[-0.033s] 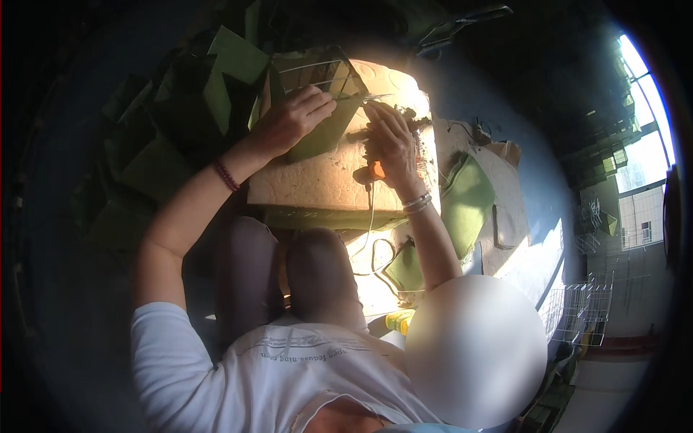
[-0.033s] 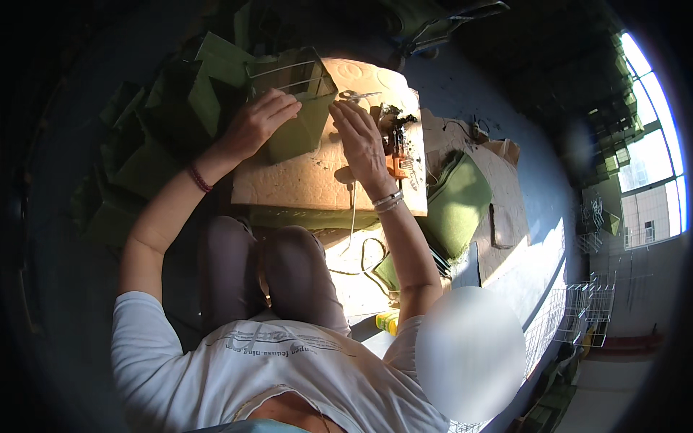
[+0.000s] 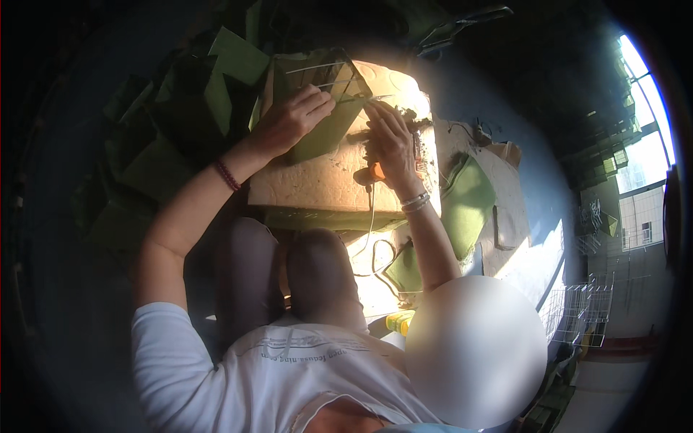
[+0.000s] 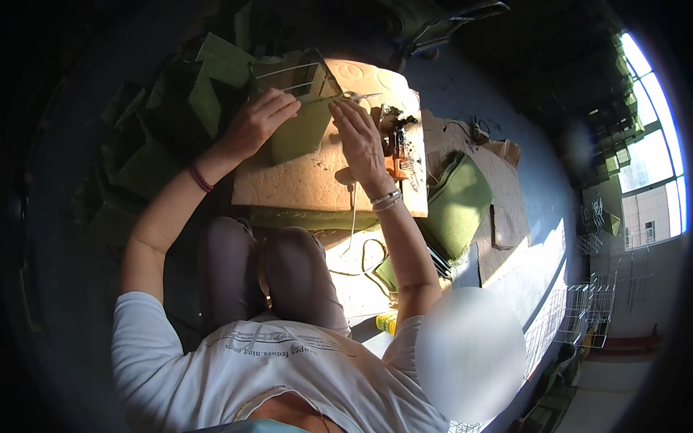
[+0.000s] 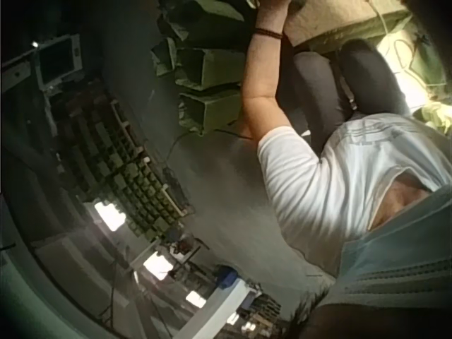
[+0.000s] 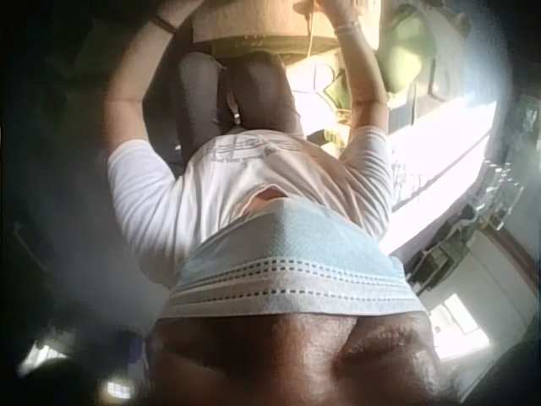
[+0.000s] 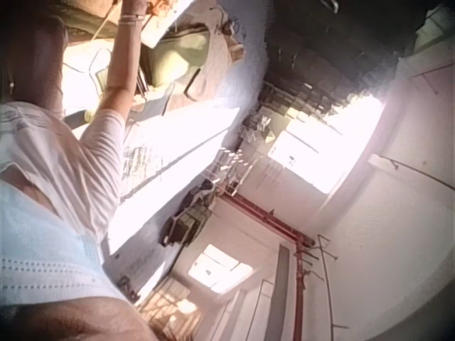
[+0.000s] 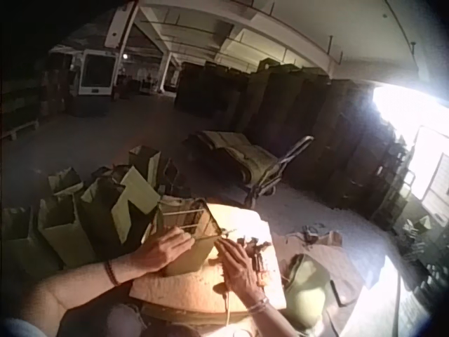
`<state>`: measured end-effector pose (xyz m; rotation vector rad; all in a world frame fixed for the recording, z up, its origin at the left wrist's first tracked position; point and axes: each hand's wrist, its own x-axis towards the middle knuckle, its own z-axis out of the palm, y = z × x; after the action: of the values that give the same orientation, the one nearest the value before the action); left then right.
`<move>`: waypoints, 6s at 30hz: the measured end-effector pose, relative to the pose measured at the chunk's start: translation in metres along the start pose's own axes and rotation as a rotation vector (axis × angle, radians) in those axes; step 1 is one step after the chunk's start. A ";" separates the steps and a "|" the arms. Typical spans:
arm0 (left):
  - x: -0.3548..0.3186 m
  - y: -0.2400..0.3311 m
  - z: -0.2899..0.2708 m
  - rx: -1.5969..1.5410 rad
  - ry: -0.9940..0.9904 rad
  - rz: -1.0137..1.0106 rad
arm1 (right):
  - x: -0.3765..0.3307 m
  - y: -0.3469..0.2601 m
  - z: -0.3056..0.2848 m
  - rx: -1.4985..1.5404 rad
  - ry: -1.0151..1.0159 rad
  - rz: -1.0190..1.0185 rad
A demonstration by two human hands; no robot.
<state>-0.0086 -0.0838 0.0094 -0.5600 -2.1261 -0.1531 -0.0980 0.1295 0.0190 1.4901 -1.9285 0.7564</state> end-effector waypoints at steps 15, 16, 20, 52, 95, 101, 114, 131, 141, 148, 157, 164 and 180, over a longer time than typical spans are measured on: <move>0.007 0.002 0.013 -0.003 -0.164 -0.256 | 0.046 0.030 0.009 0.034 -0.243 -0.102; 0.011 -0.007 0.011 -0.130 -0.234 -0.296 | 0.051 0.035 0.008 0.058 -0.339 -0.167; 0.021 -0.031 -0.004 -0.327 -0.448 -0.372 | 0.065 0.036 0.005 0.213 -0.521 -0.055; -0.005 -0.012 -0.003 -0.343 -0.226 -0.335 | 0.042 -0.019 0.052 -0.050 -0.563 0.211; 0.015 -0.016 0.018 -0.231 -0.309 -0.473 | 0.041 -0.016 0.037 -0.020 -0.228 0.095; 0.000 -0.015 -0.047 -0.072 0.374 -0.358 | 0.033 -0.028 0.026 0.080 -0.050 0.140; -0.018 -0.008 -0.005 0.056 -0.025 -0.222 | 0.038 -0.031 0.071 -0.011 -0.073 0.046; 0.046 -0.125 0.033 -0.085 -0.195 -0.531 | 0.020 0.020 0.081 0.410 -0.026 0.853; 0.028 -0.056 -0.001 -0.023 -0.549 -0.678 | 0.054 0.081 0.022 0.633 -0.469 0.506; 0.046 -0.077 0.006 -0.025 -0.544 -0.644 | 0.059 0.071 0.021 0.129 -0.437 0.128; 0.053 -0.066 -0.011 -0.214 -0.361 -0.358 | 0.094 0.045 0.007 0.244 -0.269 0.107; 0.019 -0.032 0.001 -0.223 -0.291 -0.440 | 0.038 0.056 0.031 0.428 -0.218 0.571; 0.020 0.003 0.021 0.125 -0.110 -0.600 | -0.208 0.080 0.069 0.632 0.540 1.458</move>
<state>-0.0327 -0.0684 0.0132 0.1607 -2.3355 -0.3246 -0.1396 0.2301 -0.1872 -0.2491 -2.1466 2.2041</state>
